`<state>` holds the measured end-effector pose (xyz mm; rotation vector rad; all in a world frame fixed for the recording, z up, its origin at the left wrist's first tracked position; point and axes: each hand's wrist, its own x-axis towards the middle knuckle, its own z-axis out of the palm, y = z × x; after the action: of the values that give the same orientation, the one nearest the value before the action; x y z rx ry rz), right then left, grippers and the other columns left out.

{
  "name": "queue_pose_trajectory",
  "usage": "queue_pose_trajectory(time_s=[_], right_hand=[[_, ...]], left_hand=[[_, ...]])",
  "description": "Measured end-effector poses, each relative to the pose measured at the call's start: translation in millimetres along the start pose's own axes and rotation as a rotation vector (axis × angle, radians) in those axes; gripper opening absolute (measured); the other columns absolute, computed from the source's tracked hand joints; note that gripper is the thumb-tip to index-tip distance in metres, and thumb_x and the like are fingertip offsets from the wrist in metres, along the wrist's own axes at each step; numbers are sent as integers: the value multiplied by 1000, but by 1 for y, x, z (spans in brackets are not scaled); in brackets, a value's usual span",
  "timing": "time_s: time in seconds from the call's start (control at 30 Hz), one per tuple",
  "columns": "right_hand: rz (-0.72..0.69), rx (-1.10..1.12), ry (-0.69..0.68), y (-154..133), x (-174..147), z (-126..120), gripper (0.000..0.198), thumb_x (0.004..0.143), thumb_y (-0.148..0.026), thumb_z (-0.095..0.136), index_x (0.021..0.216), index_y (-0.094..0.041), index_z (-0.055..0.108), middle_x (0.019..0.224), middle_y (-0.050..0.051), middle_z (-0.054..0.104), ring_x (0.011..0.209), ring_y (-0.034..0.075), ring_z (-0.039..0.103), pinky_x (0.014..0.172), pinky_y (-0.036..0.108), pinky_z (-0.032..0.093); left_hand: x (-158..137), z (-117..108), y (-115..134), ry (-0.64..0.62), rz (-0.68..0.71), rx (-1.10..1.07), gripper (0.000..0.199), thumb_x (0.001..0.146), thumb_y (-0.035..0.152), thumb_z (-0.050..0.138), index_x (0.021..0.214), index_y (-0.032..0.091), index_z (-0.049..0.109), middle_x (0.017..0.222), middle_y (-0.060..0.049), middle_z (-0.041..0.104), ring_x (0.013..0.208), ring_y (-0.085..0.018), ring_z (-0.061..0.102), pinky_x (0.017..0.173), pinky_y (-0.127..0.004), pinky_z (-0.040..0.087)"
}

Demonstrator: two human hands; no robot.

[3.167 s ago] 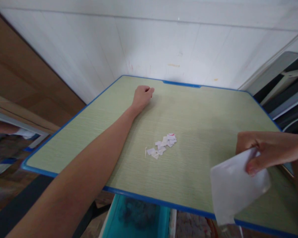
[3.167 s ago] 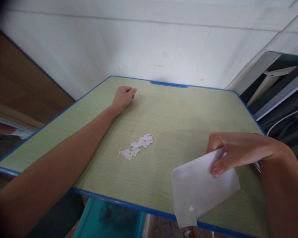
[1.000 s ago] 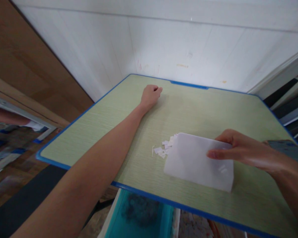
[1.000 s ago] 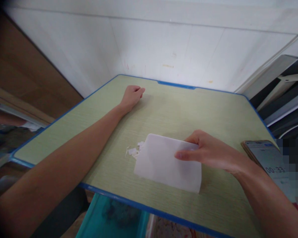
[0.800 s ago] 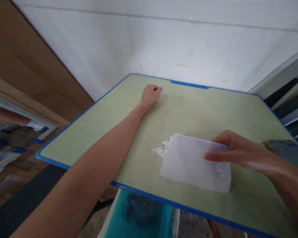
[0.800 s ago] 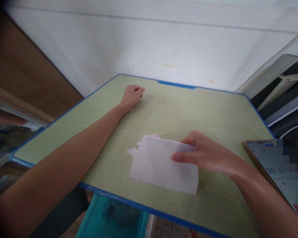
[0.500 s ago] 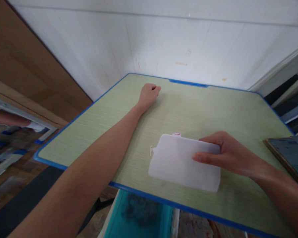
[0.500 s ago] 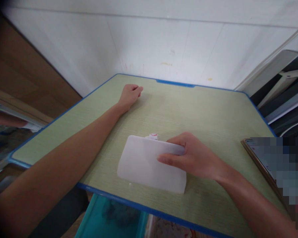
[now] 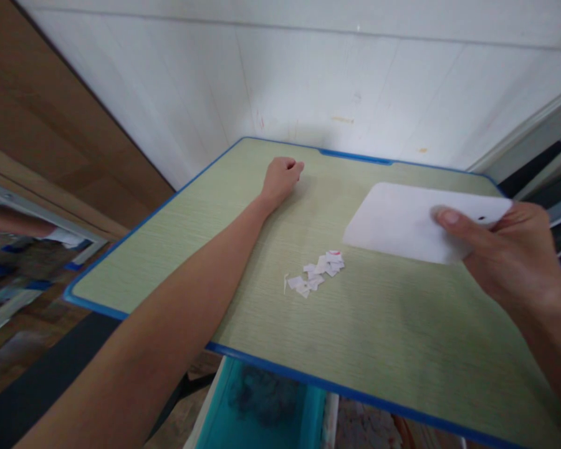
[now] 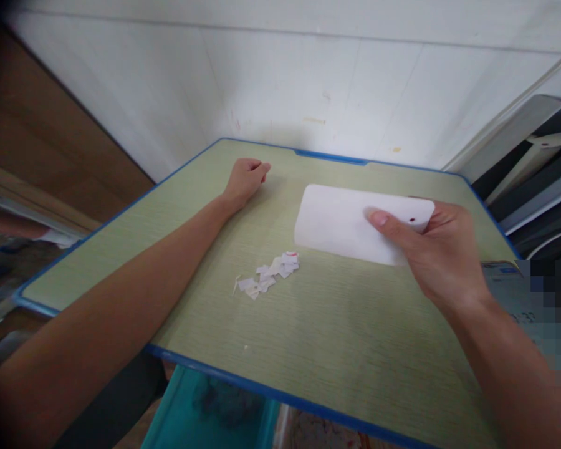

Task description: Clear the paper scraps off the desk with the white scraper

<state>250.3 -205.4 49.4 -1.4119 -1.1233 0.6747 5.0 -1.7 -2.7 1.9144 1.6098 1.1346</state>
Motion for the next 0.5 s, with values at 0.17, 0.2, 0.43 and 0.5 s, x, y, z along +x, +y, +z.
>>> queue_pose_trajectory(time_s=[0.17,0.2,0.43,0.5], right_hand=[[-88,-336,-199,-2,0,-4,29,72,-47,83,64,-21,72,56,-3,57,51,10,45,45,24,32],[-101,-354,-225,-4,0,-6,32,73,-49,81,63,-21,71,55,-3,55,50,11,43,44,25,30],[-102,-337,-232,-10,-4,-11,35,74,-54,80,61,-23,69,53,-3,52,48,11,41,43,25,29],[-98,-318,-310,-10,-4,-10,34,74,-54,81,63,-23,72,54,-2,55,49,11,44,43,25,30]], left_hand=[[0,0,1,0,-9,-10,29,83,28,47,55,21,45,55,0,41,67,-14,43,66,-30,32],[-1,0,1,0,-10,-14,29,83,29,47,55,21,46,55,0,41,67,-14,43,66,-30,32],[-2,-1,2,3,-8,-24,30,83,29,48,55,21,44,55,1,39,66,-13,41,65,-30,31],[-2,-1,1,0,-3,-27,31,84,29,48,54,21,43,55,1,39,66,-13,41,65,-30,31]])
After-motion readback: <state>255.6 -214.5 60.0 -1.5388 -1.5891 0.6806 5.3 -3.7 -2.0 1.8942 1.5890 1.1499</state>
